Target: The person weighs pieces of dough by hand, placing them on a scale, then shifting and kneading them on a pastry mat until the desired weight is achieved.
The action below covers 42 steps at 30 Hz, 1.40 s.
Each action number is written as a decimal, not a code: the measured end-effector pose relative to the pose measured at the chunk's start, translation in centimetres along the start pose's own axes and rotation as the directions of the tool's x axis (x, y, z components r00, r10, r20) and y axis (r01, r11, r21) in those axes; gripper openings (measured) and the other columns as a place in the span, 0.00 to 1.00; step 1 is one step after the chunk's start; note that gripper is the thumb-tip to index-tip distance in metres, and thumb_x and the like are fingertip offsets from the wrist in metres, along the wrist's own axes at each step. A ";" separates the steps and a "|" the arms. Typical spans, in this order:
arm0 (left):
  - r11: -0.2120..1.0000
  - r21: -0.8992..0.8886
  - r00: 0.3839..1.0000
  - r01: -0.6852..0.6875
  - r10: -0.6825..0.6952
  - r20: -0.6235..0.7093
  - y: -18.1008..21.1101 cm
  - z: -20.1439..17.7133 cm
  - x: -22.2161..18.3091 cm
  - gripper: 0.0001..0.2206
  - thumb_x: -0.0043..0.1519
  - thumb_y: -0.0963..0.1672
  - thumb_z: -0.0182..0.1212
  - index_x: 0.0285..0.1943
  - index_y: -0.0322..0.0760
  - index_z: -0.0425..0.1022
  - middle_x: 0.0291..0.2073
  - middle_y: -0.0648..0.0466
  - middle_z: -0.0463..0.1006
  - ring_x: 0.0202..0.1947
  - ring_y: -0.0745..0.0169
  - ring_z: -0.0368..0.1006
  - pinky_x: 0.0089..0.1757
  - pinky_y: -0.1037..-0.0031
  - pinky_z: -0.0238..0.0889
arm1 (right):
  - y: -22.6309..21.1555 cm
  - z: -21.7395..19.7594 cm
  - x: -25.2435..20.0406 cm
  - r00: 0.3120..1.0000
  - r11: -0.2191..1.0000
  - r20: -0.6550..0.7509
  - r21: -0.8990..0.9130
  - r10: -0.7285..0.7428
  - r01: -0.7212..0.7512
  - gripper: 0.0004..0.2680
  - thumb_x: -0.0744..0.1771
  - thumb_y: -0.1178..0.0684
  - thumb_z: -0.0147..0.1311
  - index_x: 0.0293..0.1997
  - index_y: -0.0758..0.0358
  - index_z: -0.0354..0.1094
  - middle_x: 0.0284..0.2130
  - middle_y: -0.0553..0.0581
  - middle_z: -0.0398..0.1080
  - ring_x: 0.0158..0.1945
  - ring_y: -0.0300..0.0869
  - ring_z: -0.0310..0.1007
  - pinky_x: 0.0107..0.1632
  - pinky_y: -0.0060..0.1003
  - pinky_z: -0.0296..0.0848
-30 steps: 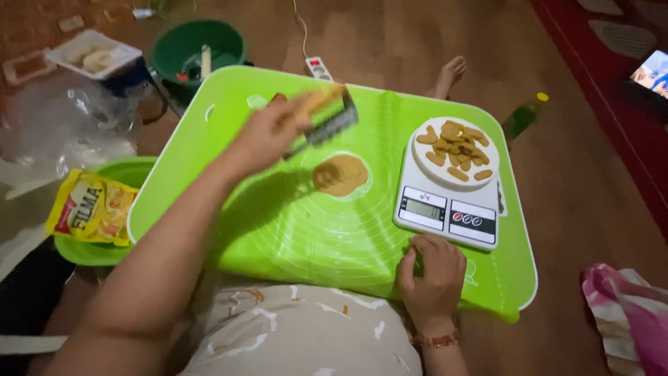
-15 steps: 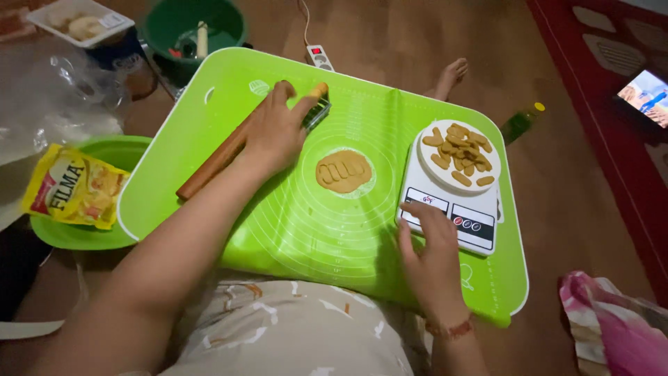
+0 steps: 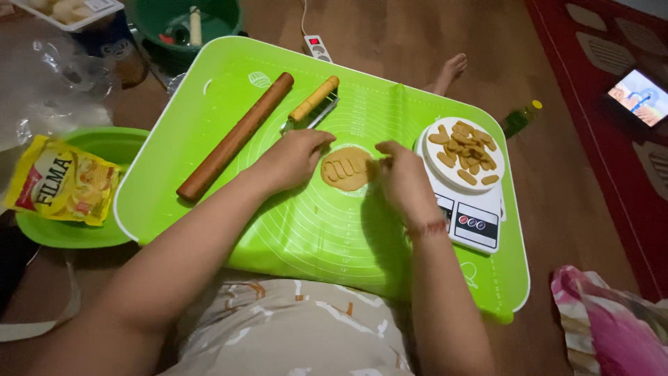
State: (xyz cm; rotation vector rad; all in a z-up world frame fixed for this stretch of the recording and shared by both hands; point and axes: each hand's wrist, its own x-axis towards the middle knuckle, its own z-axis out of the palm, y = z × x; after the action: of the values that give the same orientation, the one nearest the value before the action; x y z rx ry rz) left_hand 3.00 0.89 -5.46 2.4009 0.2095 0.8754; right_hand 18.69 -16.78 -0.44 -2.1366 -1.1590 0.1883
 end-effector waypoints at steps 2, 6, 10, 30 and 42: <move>0.995 -0.007 0.993 0.095 -0.094 0.073 -0.1 0.4 0.2 0.15 0.63 0.38 0.53 0.58 0.32 0.77 0.48 0.39 0.79 0.50 0.39 0.74 0.51 0.58 0.67 | 0.1 -0.4 2.4 0.982 0.991 0.133 0.009 0.134 -0.136 0.12 0.67 0.57 0.55 0.56 0.65 0.70 0.44 0.69 0.77 0.50 0.54 0.80 0.52 0.42 0.75; 0.976 0.050 0.961 0.212 -0.218 0.172 0.7 0.5 0.4 0.20 0.62 0.37 0.51 0.64 0.40 0.73 0.46 0.39 0.78 0.50 0.38 0.73 0.52 0.57 0.65 | 1.1 1.3 5.0 0.973 0.988 0.186 -0.046 -0.135 0.146 0.12 0.67 0.63 0.50 0.56 0.63 0.73 0.47 0.68 0.77 0.51 0.54 0.77 0.53 0.41 0.73; 0.984 0.080 0.965 0.160 -0.173 0.199 0.7 0.9 0.6 0.27 0.61 0.36 0.51 0.71 0.47 0.64 0.52 0.39 0.75 0.53 0.35 0.71 0.54 0.55 0.63 | 1.2 2.1 5.0 0.931 0.980 0.323 0.153 -0.169 0.125 0.16 0.64 0.67 0.50 0.58 0.62 0.70 0.46 0.63 0.78 0.49 0.45 0.78 0.52 0.38 0.74; 0.968 -0.152 0.975 0.199 -0.180 0.130 1.2 1.6 1.0 0.23 0.63 0.34 0.45 0.69 0.38 0.62 0.52 0.36 0.76 0.53 0.39 0.75 0.53 0.59 0.67 | 2.2 3.7 5.1 0.919 0.956 0.261 0.091 -0.295 0.280 0.13 0.65 0.65 0.55 0.54 0.64 0.73 0.41 0.65 0.75 0.45 0.53 0.77 0.49 0.43 0.74; 0.952 -0.145 0.951 0.269 -0.238 0.199 1.1 1.0 0.8 0.20 0.59 0.33 0.45 0.60 0.35 0.69 0.45 0.41 0.81 0.49 0.45 0.79 0.50 0.61 0.70 | 2.0 3.1 4.3 0.936 0.968 0.257 0.134 -0.241 0.213 0.05 0.66 0.61 0.53 0.42 0.65 0.76 0.48 0.59 0.69 0.48 0.50 0.75 0.52 0.38 0.73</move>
State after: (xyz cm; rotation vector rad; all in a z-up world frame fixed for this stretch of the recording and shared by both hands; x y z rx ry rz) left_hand 4.24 -0.21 -5.07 2.2156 0.3510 0.5335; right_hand 21.33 -12.61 -3.21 -1.9079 -1.5098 0.4382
